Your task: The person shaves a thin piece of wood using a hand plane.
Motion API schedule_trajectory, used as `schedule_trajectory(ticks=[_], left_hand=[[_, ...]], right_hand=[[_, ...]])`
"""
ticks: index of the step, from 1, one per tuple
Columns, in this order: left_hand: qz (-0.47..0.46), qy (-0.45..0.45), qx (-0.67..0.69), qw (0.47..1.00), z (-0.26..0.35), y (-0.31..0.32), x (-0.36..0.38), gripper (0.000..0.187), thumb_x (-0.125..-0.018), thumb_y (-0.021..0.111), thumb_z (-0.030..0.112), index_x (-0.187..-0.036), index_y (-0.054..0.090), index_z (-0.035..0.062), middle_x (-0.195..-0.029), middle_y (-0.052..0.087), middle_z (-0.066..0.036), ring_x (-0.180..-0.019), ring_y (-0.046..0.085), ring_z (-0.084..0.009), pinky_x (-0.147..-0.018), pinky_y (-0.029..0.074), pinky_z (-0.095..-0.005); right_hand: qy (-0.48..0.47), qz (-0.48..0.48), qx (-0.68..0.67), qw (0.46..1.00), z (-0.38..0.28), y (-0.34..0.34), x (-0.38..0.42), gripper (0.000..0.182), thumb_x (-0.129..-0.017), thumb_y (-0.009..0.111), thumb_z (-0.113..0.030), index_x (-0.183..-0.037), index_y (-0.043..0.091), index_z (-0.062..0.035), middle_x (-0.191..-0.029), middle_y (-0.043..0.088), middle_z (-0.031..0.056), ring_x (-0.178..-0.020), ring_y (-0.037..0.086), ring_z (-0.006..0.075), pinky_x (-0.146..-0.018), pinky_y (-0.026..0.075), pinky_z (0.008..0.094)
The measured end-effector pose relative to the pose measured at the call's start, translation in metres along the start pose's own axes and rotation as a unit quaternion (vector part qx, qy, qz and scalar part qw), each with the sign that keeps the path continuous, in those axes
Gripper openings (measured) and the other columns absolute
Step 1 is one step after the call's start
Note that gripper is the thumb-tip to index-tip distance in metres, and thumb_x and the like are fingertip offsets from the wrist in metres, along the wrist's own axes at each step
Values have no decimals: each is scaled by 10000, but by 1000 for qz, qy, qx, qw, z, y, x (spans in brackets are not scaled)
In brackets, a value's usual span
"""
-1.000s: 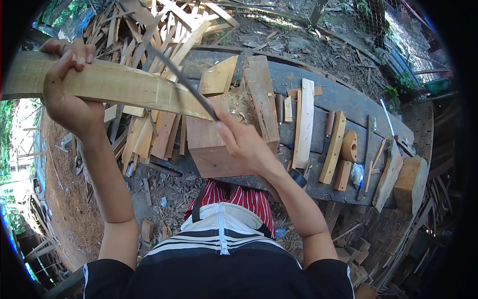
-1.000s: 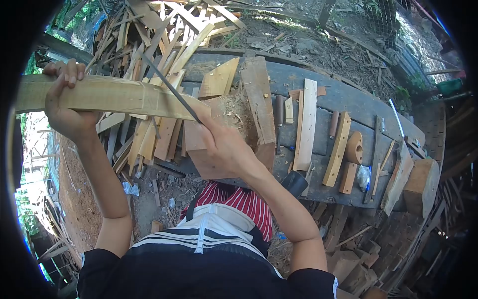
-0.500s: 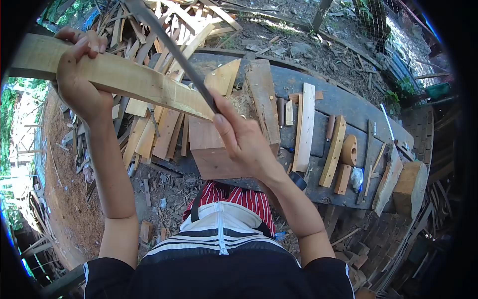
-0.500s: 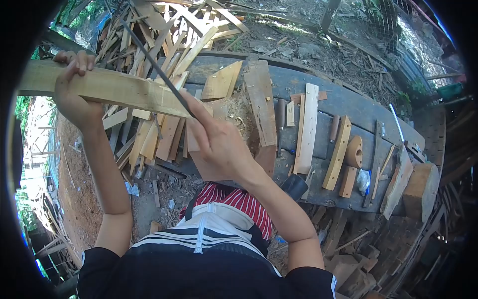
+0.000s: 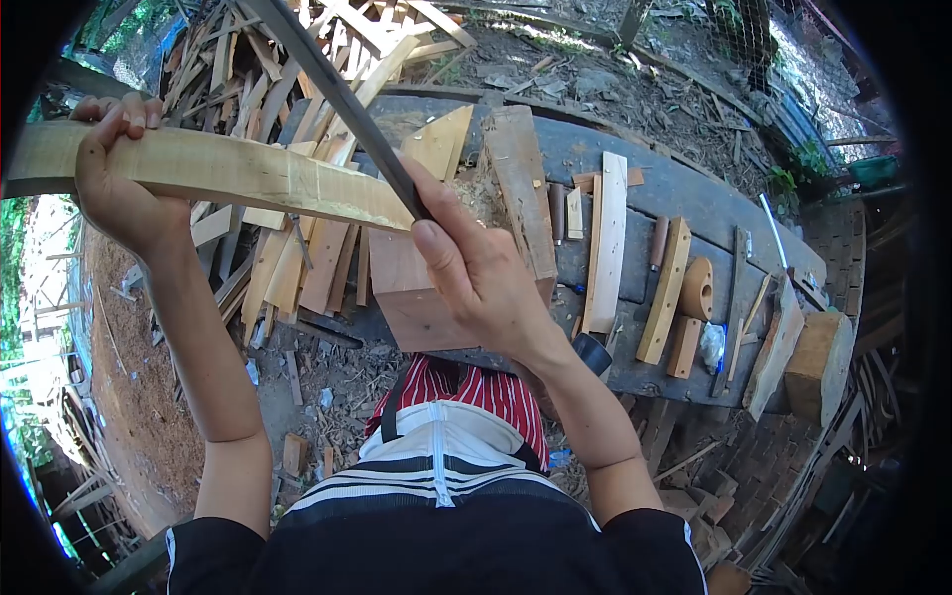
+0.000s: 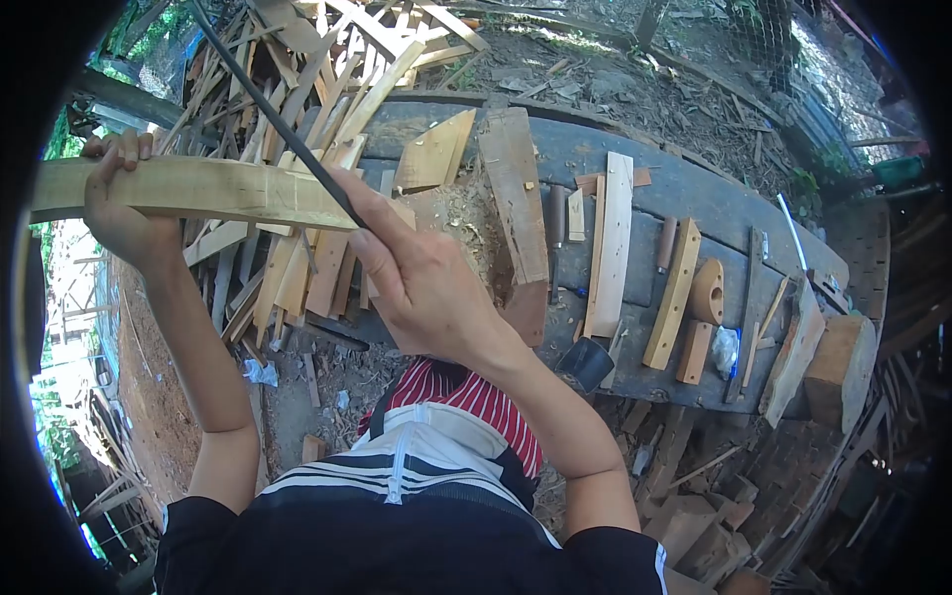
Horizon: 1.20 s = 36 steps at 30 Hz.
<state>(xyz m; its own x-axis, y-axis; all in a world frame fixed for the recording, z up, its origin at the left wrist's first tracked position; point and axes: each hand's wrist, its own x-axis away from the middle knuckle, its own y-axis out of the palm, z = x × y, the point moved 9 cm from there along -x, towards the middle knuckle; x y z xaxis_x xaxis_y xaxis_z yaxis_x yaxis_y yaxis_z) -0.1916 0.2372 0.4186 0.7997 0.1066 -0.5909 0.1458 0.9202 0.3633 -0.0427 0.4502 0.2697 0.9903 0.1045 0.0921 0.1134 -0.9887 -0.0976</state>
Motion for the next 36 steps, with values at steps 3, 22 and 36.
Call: schedule_trajectory(ticks=[3,22,36], left_hand=[[47,3,-44,998,3,-8,6,205,-760,527,-30,-919,452,77,-771,405,-32,-726,438,-149,-791,417,-335],[96,34,-49,994,10,-52,16,198,-761,543,-30,-913,458,65,-779,437,-36,-708,452,-154,-732,420,-350],[93,42,-93,990,14,-39,21,184,-767,526,-35,-908,456,61,-766,418,-43,-717,447,-160,-753,419,-361]], right_hand=[[-2,18,91,996,74,17,-11,476,-988,399,-253,-1455,369,-166,-1065,621,312,-987,578,511,-874,464,506],[16,-8,176,984,95,24,-32,471,-1004,421,-248,-1465,367,-173,-918,636,278,-846,636,433,-805,458,485],[-19,27,225,974,85,16,-23,453,-1018,402,-286,-1450,374,-152,-859,635,303,-869,623,487,-771,471,469]])
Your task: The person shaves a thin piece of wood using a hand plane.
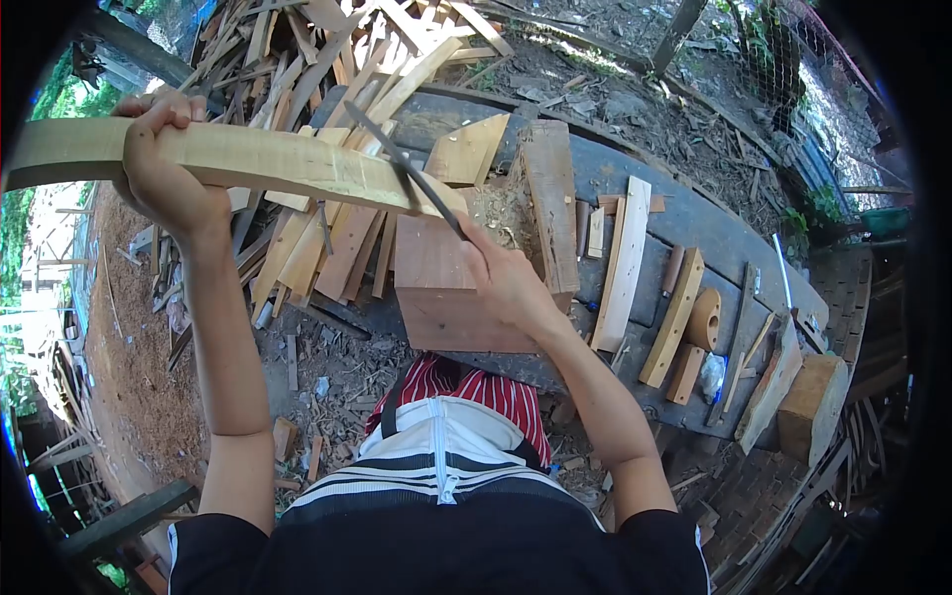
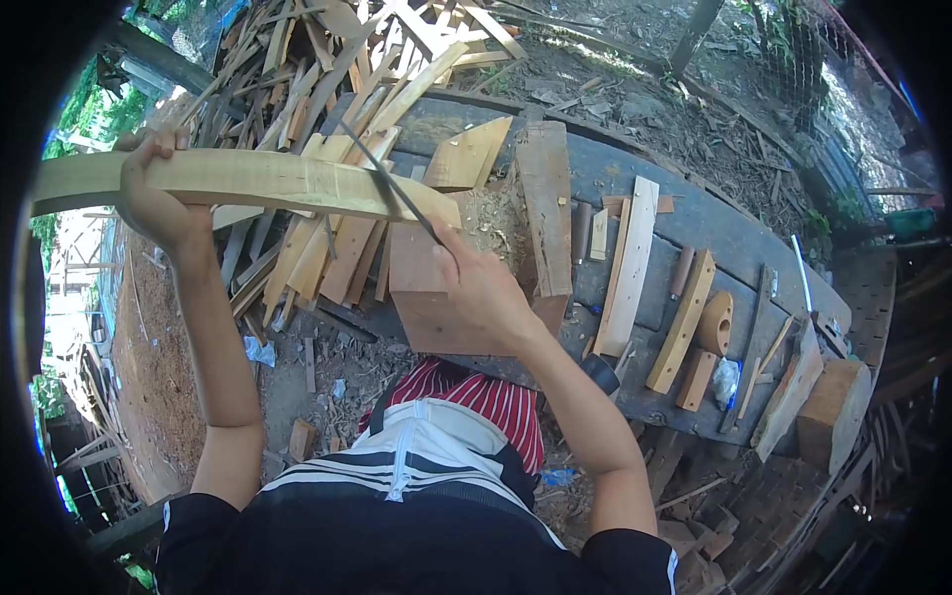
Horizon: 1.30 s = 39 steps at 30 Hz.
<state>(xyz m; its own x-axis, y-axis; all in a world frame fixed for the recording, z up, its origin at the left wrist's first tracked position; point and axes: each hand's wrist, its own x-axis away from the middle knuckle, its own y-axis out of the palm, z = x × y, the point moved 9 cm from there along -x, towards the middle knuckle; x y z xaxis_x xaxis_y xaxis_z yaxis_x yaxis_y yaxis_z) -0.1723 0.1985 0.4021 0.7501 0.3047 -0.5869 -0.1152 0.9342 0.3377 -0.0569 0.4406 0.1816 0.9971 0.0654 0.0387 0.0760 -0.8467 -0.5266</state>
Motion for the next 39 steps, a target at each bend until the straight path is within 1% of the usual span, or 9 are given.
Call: schedule_trajectory(ticks=[14,16,19,21,23,27,34,37,39], left_hand=[[-53,63,-28,996,-1,31,-4,125,-785,568,7,-901,521,13,-717,481,-56,-680,532,-159,-676,507,-366],[28,53,-37,998,1,27,5,145,-787,552,-3,-925,510,14,-716,480,-56,-676,523,-155,-692,506,-362],[-13,46,-7,999,4,25,2,174,-786,521,-16,-947,479,34,-709,465,-47,-656,488,-147,-724,484,-370],[-11,40,-5,999,2,25,2,168,-788,519,-14,-943,479,35,-712,463,-45,-657,485,-148,-723,476,-374],[-49,28,8,998,-1,40,-1,181,-781,515,-15,-926,446,70,-766,431,-39,-726,444,-154,-742,390,-347],[-73,23,11,997,-2,60,-1,177,-764,507,-5,-902,435,80,-753,401,-34,-737,436,-150,-751,381,-352],[-53,27,15,998,-3,67,2,185,-759,515,-12,-901,437,77,-757,403,-35,-723,429,-150,-747,385,-353],[-65,14,21,998,-7,68,-2,193,-763,527,-25,-916,448,62,-763,420,-41,-707,429,-158,-738,385,-350],[-61,28,27,997,-4,77,-2,193,-765,523,-29,-924,453,57,-766,422,-43,-708,428,-160,-736,386,-352]], right_hand=[[-90,51,-95,990,-69,-55,7,483,-998,386,-260,-1475,318,-227,-966,636,328,-897,617,498,-784,472,555],[34,11,50,998,36,-1,5,446,-1020,383,-257,-1463,376,-206,-598,503,182,-530,570,225,-590,485,402],[48,24,72,996,87,9,19,452,-1021,373,-280,-1470,363,-230,-573,497,148,-515,577,202,-568,508,401],[257,-104,-127,952,82,4,40,469,-1020,385,-274,-1484,346,-224,-550,466,68,-472,529,147,-501,493,328],[184,-65,-160,968,57,-9,28,482,-1021,396,-262,-1496,334,-213,-549,430,2,-446,467,106,-449,440,283],[-3,-7,-182,983,-62,-75,10,472,-1013,361,-277,-1477,340,-195,-868,663,258,-775,668,414,-733,502,465],[104,-24,-140,984,46,-1,3,459,-1003,384,-262,-1455,370,-181,-910,643,297,-872,624,484,-810,446,544],[-65,88,-17,994,11,-23,5,478,-1023,386,-308,-1484,338,-190,-726,635,184,-597,633,280,-597,469,402],[57,-34,-77,995,-17,-46,-5,468,-1004,388,-259,-1462,357,-167,-747,622,266,-751,614,472,-765,451,524]])
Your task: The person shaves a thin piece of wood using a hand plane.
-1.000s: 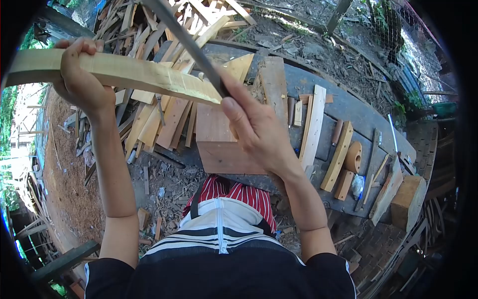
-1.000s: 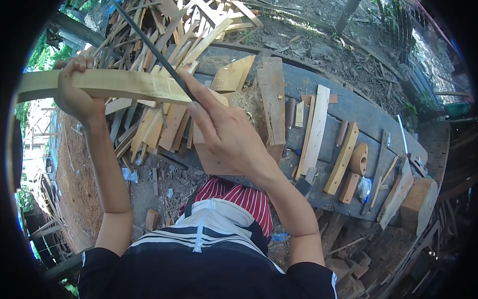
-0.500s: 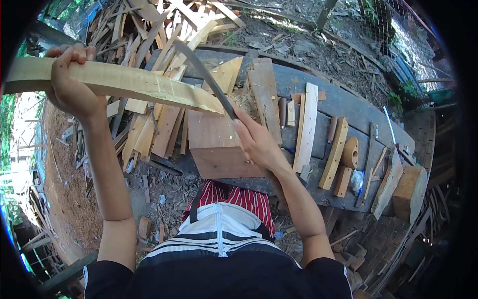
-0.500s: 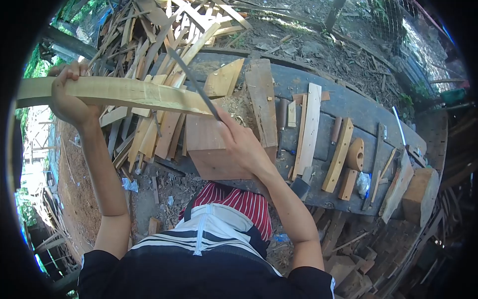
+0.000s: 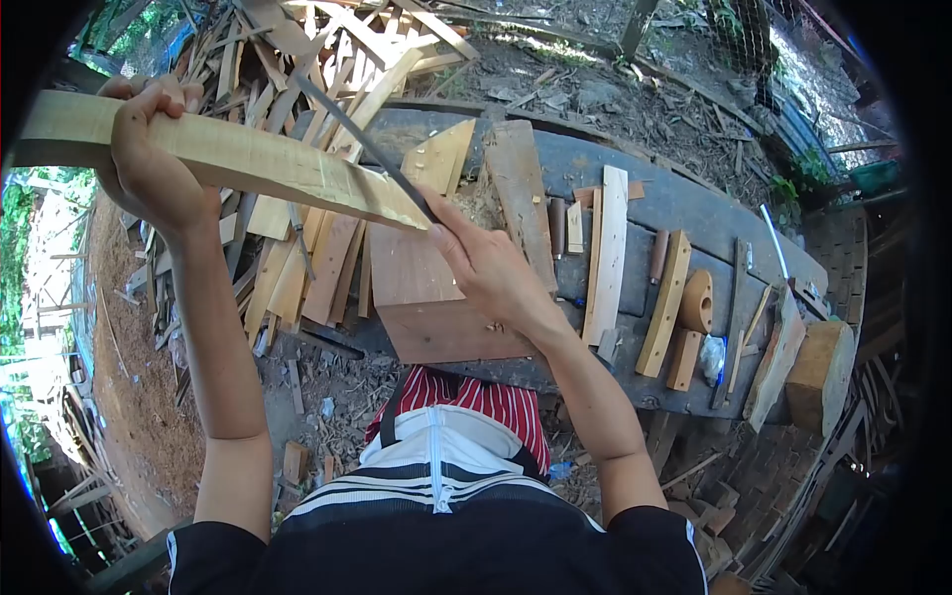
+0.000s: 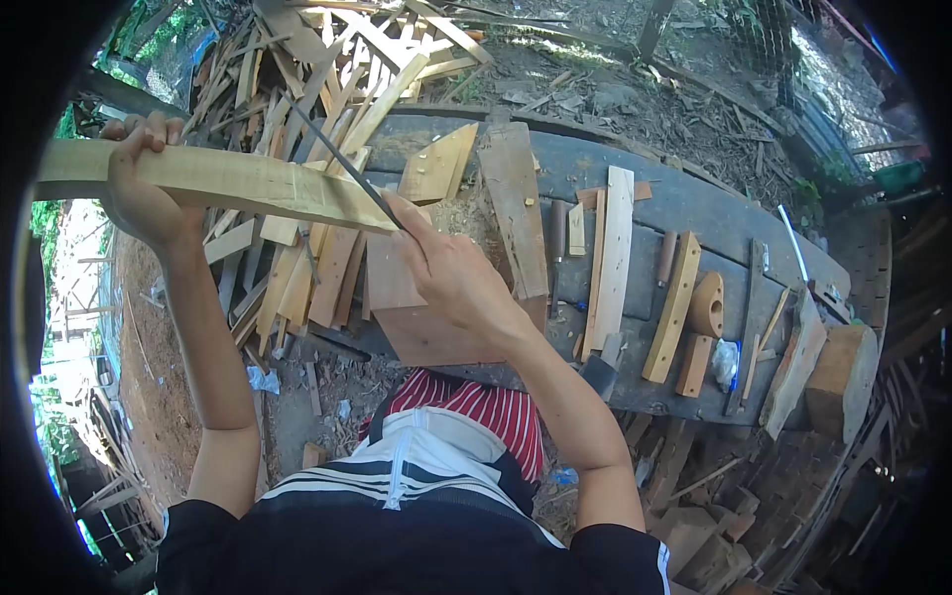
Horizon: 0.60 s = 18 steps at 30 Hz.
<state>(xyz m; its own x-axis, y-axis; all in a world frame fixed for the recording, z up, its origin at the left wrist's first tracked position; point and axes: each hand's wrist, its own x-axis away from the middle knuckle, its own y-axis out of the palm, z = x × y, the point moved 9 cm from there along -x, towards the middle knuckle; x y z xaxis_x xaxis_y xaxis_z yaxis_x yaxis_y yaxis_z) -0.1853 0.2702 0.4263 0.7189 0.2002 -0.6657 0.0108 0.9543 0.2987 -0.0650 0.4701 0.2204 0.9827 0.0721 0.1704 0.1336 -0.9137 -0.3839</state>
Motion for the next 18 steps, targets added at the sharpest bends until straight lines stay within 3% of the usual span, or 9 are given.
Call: schedule_trajectory(ticks=[1,3,6,9,13,17,18], left_hand=[[3,-2,-10,1000,0,0,4,194,-768,520,-34,-931,458,51,-769,423,-45,-709,428,-161,-734,386,-354],[-9,-3,-11,1000,1,4,6,196,-769,518,-37,-937,461,46,-767,420,-44,-708,429,-161,-727,387,-353],[-30,11,-5,999,1,9,4,195,-770,516,-39,-940,463,39,-764,418,-43,-704,430,-160,-713,387,-351],[-37,20,-2,999,0,8,4,189,-765,519,-36,-931,467,39,-764,416,-45,-699,431,-159,-702,387,-344],[-13,-3,-13,1000,-4,1,6,208,-739,515,-38,-919,463,52,-761,402,-47,-694,430,-160,-701,384,-341],[-18,-7,-9,1000,-5,9,3,206,-735,514,-42,-911,457,49,-770,419,-51,-695,433,-161,-701,382,-346],[-12,-5,-12,1000,-4,11,6,203,-739,509,-47,-913,458,46,-773,422,-54,-700,437,-163,-706,385,-349]], right_hand=[[0,-5,-1,1000,-21,-9,3,468,-1004,388,-259,-1462,357,-167,-747,622,266,-751,614,472,-765,451,524],[-96,47,-88,990,-61,-29,16,480,-1002,388,-250,-1473,332,-175,-706,608,259,-721,604,471,-760,442,537],[-116,97,-137,979,-55,-30,19,478,-1001,390,-249,-1469,336,-173,-757,618,270,-750,605,478,-755,432,546],[-2,31,-13,999,41,18,4,482,-1000,383,-259,-1470,334,-167,-928,631,308,-919,602,492,-843,451,528],[65,-38,3,997,45,20,1,491,-999,378,-268,-1478,321,-173,-990,636,307,-993,583,501,-891,443,531],[-85,42,-56,994,-26,-16,8,481,-1002,394,-268,-1471,334,-178,-815,619,275,-795,630,448,-733,434,519],[-76,37,-59,995,-42,-24,15,481,-1002,394,-268,-1471,334,-178,-815,619,275,-795,630,448,-733,434,519]])
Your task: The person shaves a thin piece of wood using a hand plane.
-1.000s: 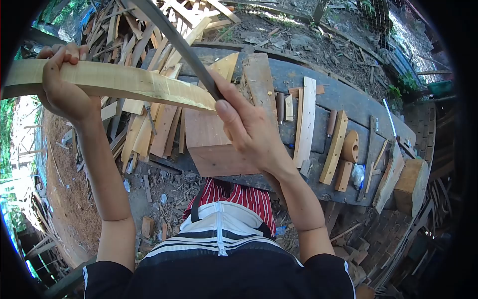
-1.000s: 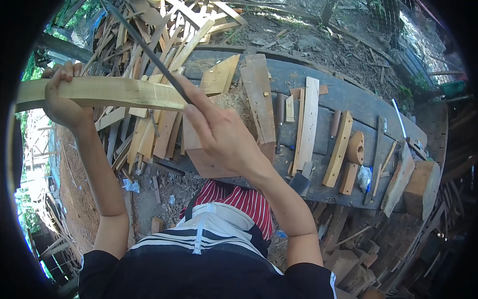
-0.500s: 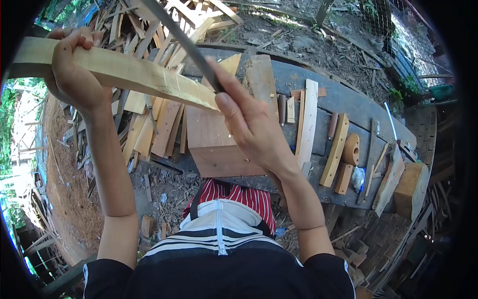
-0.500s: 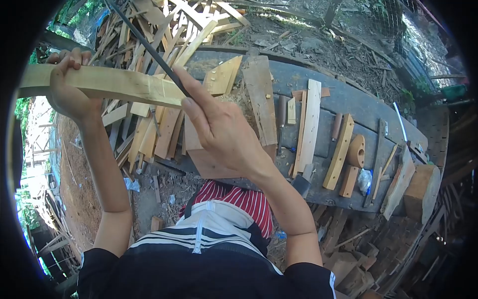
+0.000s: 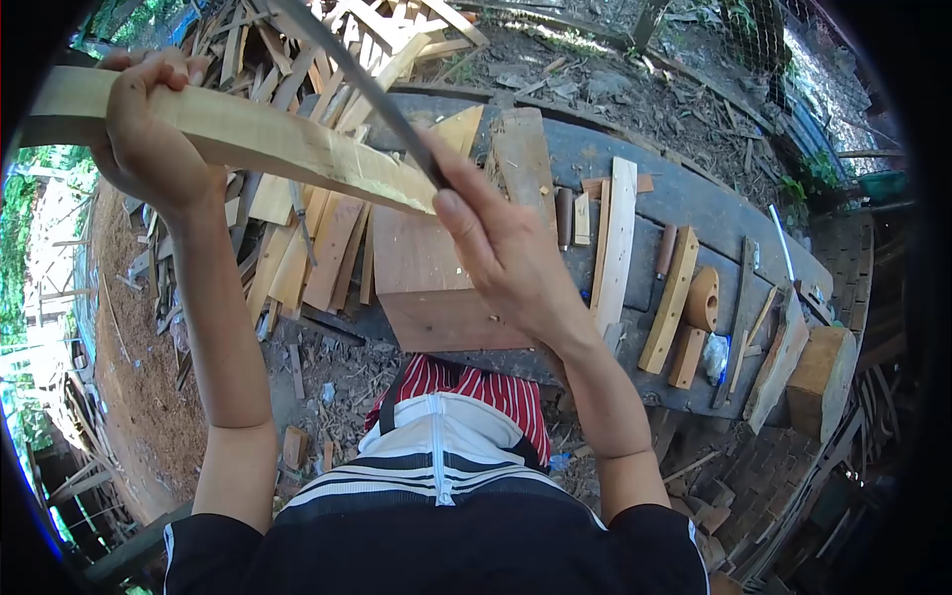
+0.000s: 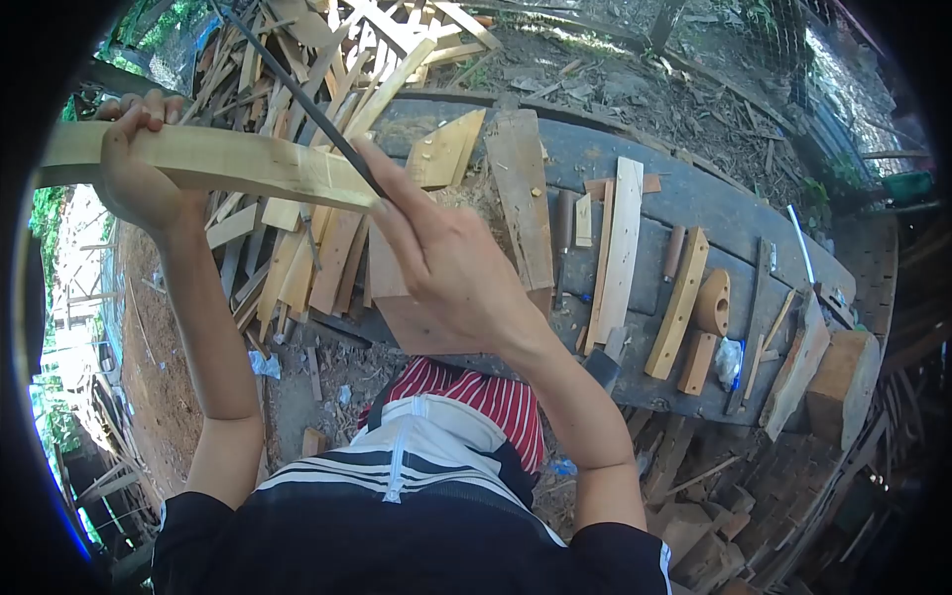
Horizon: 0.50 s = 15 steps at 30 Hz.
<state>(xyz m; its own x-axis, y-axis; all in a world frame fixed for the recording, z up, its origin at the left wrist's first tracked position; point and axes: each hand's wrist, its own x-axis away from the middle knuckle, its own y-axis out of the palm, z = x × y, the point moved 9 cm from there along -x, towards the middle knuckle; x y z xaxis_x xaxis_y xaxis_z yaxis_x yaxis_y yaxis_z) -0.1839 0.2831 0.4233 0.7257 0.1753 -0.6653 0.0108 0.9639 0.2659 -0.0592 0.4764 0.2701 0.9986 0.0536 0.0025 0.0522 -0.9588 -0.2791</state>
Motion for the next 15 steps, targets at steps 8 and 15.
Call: schedule_trajectory(ticks=[8,15], left_hand=[[-23,23,3,999,-1,-3,-1,189,-765,511,-52,-925,475,41,-778,434,-54,-705,448,-163,-713,403,-354],[-23,11,-6,1000,0,4,-2,203,-756,498,-56,-926,464,48,-773,437,-56,-699,451,-163,-704,401,-365]], right_hand=[[119,-17,103,987,113,34,4,481,-1003,393,-271,-1473,327,-192,-922,640,291,-877,620,486,-788,446,535],[10,2,-2,1000,34,9,4,486,-998,400,-224,-1472,320,-153,-930,631,300,-829,617,483,-766,457,506]])
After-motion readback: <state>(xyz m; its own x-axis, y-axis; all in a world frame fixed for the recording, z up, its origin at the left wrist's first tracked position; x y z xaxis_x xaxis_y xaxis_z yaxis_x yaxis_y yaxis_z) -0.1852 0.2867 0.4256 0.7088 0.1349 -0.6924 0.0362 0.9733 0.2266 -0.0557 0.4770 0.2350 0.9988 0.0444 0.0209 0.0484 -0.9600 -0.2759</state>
